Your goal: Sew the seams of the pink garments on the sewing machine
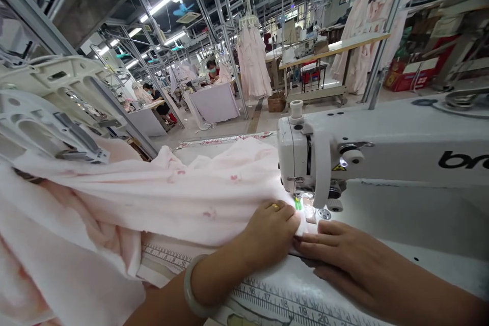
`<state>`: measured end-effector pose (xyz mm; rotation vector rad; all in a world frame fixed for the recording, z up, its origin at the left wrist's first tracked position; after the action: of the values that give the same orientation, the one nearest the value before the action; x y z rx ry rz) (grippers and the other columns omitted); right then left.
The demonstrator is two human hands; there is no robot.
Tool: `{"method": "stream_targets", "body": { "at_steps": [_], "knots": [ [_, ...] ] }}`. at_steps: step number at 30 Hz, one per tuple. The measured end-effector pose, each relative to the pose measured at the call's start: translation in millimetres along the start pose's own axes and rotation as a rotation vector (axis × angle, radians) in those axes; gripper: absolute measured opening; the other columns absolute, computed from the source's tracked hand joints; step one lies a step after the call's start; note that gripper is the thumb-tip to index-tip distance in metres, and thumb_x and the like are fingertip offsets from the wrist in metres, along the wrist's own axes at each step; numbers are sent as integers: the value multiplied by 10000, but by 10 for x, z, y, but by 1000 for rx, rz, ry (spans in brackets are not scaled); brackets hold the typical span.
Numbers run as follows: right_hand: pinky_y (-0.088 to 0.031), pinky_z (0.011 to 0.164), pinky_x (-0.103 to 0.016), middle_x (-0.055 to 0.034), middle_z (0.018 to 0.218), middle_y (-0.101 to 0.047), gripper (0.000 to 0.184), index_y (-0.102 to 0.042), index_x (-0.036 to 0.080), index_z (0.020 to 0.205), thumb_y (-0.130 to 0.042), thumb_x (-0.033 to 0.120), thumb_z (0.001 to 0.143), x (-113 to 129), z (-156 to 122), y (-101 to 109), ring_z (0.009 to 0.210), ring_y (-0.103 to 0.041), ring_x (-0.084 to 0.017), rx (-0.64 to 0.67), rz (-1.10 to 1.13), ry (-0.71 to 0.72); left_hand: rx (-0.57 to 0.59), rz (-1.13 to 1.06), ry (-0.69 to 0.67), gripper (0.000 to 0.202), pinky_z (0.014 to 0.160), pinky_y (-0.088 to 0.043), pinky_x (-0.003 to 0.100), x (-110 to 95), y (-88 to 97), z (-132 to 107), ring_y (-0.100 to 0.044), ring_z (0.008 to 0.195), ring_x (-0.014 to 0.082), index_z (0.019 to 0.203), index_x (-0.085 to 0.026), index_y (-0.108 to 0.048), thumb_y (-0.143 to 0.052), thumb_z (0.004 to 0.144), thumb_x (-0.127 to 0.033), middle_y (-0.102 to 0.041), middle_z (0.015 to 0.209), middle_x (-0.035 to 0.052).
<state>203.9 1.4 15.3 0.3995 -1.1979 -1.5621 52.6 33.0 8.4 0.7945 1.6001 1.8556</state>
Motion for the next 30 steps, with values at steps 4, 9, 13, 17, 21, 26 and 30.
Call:
{"method": "stream_targets", "body": {
  "at_steps": [4,9,13,17,21,26,30],
  "knots": [
    [-620,923,-377,-43,1244,-776,339,-687,293,1379,-551,319,1068,-34,-37,10,1129,-714,-254,-1,3,14,-4,-30,61,142,876,-512,407,-2,91,-102,-608,1044,275,1058,-172,-617,-627,916,-172,-676,1127,92],
    [-624,864,-378,-63,1197,-782,335,-706,278,1329,-459,338,1110,-167,-55,80,1069,-739,-251,-76,-38,13,-6,-77,51,153,838,-491,397,-5,141,-123,-615,912,241,1052,-166,-612,-606,901,-138,-698,1000,55],
    [-579,731,-337,-53,983,-751,333,-741,269,1207,-420,302,1124,-324,-57,66,847,-719,-201,-10,25,-70,-81,-64,-1,56,802,-472,372,-6,192,-141,-614,862,217,962,-176,-627,-584,935,-151,-689,967,48],
    [-545,744,-329,-49,1011,-717,310,-740,292,1193,-440,337,1129,-356,-80,1,901,-700,-204,91,70,-136,-100,-82,-42,87,761,-458,351,-3,203,-169,-612,821,194,913,-183,-644,-576,966,-189,-677,939,43],
    [-502,743,-350,-45,935,-680,394,-750,276,1025,-397,401,1146,-309,-78,-53,851,-656,-210,157,116,-167,-110,-110,-74,158,751,-465,335,-23,161,-162,-605,796,177,893,-179,-656,-540,1000,-181,-663,885,35],
    [-483,755,-351,-45,913,-666,383,-751,279,1025,-401,381,1141,-266,-43,-43,841,-634,-213,145,135,-133,-187,-121,-106,236,775,-489,318,-84,86,-110,-587,812,175,851,-168,-676,-522,1029,-187,-663,879,38],
    [-462,750,-355,-37,920,-658,354,-724,263,993,-410,337,1137,-234,-15,-28,842,-621,-208,161,139,-110,-181,-27,-129,246,763,-491,337,-124,-4,-79,-580,797,186,807,-167,-663,-544,1021,-159,-646,847,39]
  ]
}}
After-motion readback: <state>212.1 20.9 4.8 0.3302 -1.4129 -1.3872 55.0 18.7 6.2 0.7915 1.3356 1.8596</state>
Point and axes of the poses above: each hand's wrist, its own z-axis towards the middle knuckle, its own y-axis out of the back of the hand, x = y × z, the point moved 5 cm from there along z, towards the middle knuckle
